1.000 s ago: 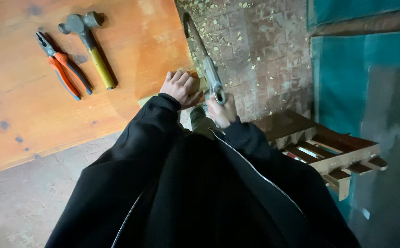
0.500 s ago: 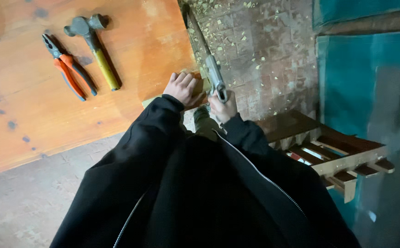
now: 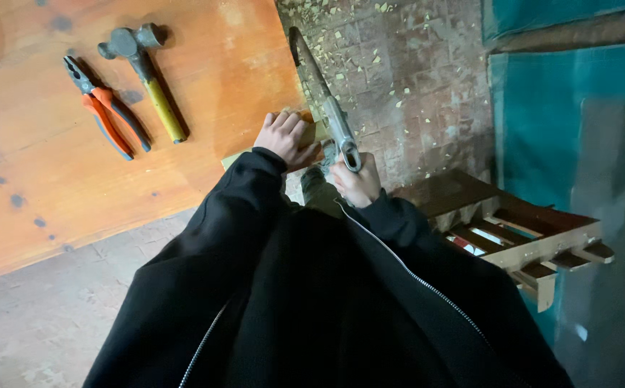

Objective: The person assembles small wooden blocks by hammering nails into them, then uses a hand saw to cut a separate piece of wood, and finally uses pliers to adjust nails in the assembled block structure.

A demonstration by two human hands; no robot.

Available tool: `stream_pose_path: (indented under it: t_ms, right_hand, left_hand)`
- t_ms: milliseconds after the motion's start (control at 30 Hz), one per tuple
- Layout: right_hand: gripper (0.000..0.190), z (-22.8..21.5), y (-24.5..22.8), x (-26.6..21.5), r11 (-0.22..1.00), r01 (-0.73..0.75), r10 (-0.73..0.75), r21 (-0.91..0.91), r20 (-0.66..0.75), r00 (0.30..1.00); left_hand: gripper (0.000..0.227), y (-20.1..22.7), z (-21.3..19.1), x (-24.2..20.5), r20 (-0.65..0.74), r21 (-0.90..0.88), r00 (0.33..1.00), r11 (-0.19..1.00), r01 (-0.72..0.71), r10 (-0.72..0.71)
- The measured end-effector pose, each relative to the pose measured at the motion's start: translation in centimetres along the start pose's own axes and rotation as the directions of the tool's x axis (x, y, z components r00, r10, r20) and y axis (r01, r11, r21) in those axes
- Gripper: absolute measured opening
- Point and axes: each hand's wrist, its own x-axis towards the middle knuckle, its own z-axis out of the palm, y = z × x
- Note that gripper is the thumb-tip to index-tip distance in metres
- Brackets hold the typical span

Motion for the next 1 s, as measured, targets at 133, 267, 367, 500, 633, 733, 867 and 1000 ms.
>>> stream_pose_path:
  t_ms: [133,267,367,500,633,733,867,1000]
  right_hand:
    - [0.023,0.8,3.4,4.8,0.997,0.072,-0.073,-0.029,-0.057,0.996]
    - [0.030,1.8,1.6,5.3,0.996,0.011,-0.010,0.087,-0.018,1.000]
    - [0.028,1.5,2.0,4.1,0.998,0.020,-0.017,0.063,-0.050,0.999]
    - [0.023,0.4,0.5,0.0,0.998,-0.014,0.019,0.066,-0.063,0.998]
    - [0.029,0.2,-1.0,-1.1,0.997,-0.007,0.007,0.071,0.000,1.000]
    - [0.022,-0.2,2.6,1.9,1.000,0.000,0.000,-0.019,-0.013,1.000]
    - [0.024,0.9,3.2,6.1,0.991,0.085,-0.088,-0.104,-0.028,0.996]
    - [0.021,1.5,1.8,5.5,0.999,0.000,-0.005,-0.049,-0.096,0.995]
  left_hand:
    - [0.045,-0.2,0.9,-0.7,0.015,0.046,1.000,0.999,-0.020,0.020]
    - [0.043,-0.4,0.8,-0.4,0.009,0.053,1.000,0.998,-0.023,0.023]
    - [0.047,0.1,0.1,-0.1,0.009,0.042,1.000,0.999,-0.005,0.005]
    - [0.044,0.3,-0.1,-0.2,0.013,0.026,1.000,1.000,-0.001,0.001]
    - [0.042,0.0,0.5,-0.3,0.010,0.001,1.000,1.000,-0.002,0.002]
    - [0.044,-0.1,0.6,-0.4,0.017,0.010,1.000,1.000,-0.010,0.009]
    - [0.039,0.1,0.1,-0.1,-0.006,0.020,1.000,1.000,0.001,-0.001]
    - [0.044,0.2,-0.1,0.1,0.006,0.041,1.000,0.999,0.003,-0.003]
